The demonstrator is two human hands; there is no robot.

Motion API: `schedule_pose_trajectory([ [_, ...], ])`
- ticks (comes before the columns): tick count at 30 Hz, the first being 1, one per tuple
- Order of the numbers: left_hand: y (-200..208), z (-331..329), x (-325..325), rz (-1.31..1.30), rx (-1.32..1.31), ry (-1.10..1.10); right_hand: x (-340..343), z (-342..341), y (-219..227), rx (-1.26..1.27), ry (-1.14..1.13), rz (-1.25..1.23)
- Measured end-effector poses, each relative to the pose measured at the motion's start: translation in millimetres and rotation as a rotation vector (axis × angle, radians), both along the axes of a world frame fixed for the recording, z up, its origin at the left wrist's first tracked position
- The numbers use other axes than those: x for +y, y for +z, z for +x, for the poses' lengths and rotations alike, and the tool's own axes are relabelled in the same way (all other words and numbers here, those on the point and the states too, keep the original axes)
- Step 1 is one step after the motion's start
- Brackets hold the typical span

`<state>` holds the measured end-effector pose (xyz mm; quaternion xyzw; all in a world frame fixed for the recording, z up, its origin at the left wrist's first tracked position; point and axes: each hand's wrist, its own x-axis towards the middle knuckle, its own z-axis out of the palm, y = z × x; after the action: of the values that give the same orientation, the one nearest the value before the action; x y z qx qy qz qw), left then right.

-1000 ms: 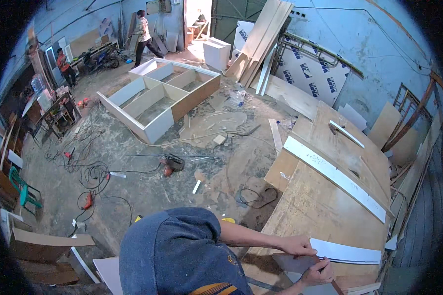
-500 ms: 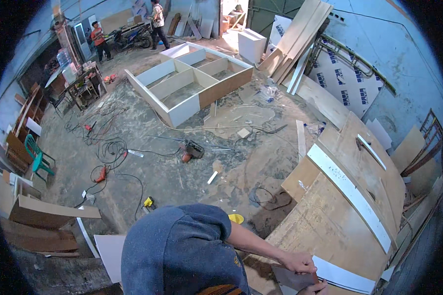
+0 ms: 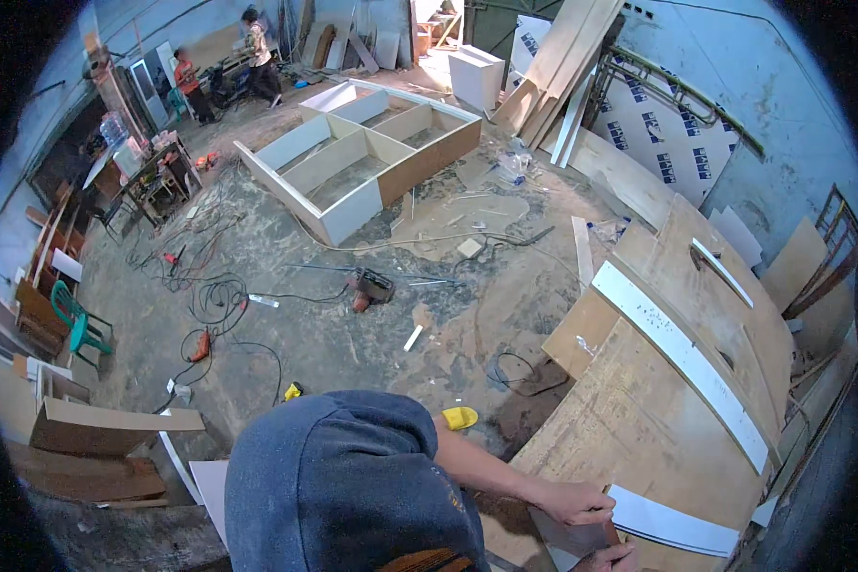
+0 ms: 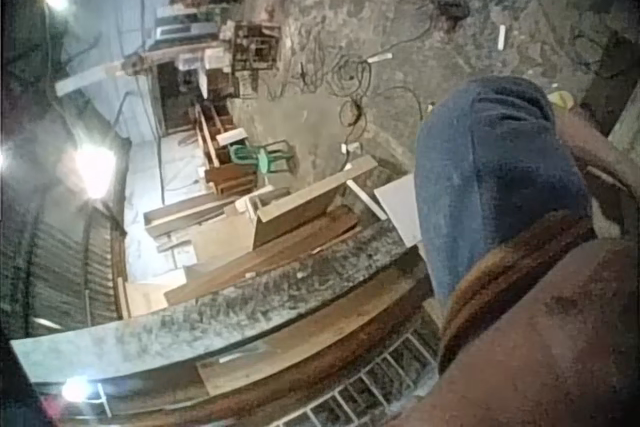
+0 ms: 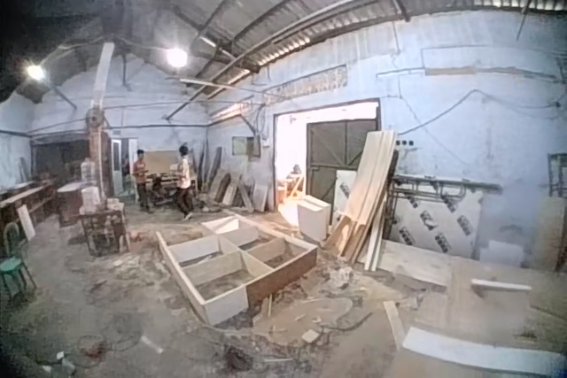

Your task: The person marks a line on the edge of a wooden board using a square and a pencil. They then place the board flat and mark a second point on the surface.

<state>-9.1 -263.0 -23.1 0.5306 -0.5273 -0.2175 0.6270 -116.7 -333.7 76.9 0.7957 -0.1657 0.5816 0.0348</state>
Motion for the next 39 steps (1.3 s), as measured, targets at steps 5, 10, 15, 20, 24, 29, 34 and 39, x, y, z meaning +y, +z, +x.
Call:
schedule_pose_trajectory([
  [5, 5.3, -2.8, -0.9, 0.039, -0.042, 0.047, -8.9, -13.1, -8.4, 0.101, -0.104, -0.009],
  [10, -3.8, -16.0, 3.6, -0.052, 0.078, 0.042, -1.1, -18.1, -12.6, 0.073, -0.057, 0.075],
  [15, -17.9, -24.8, -0.3, -0.193, 0.187, 0.081, -0.9, -28.3, -25.6, 0.184, -0.147, 0.159],
  [20, -7.4, -19.3, -1.6, -0.155, 0.279, 0.005, -0.3, -15.1, -10.4, 0.088, -0.057, 0.147],
  [24, -10.3, -10.7, -6.2, -0.039, 0.158, -0.061, 3.8, -9.4, 3.8, 0.086, -0.095, 0.013],
  [29, -1.1, -2.0, 0.0, -0.046, 0.085, -0.052, 10.8, -7.5, 3.1, 0.047, -0.038, 0.008],
  [34, 20.2, 6.1, 12.1, 0.110, 0.068, -0.195, 27.1, -11.0, 12.7, 0.001, -0.067, -0.041],
  [39, 11.8, -6.0, 2.6, 0.308, 0.355, -0.283, -3.8, -31.8, -33.6, 0.139, -0.070, 0.074],
])
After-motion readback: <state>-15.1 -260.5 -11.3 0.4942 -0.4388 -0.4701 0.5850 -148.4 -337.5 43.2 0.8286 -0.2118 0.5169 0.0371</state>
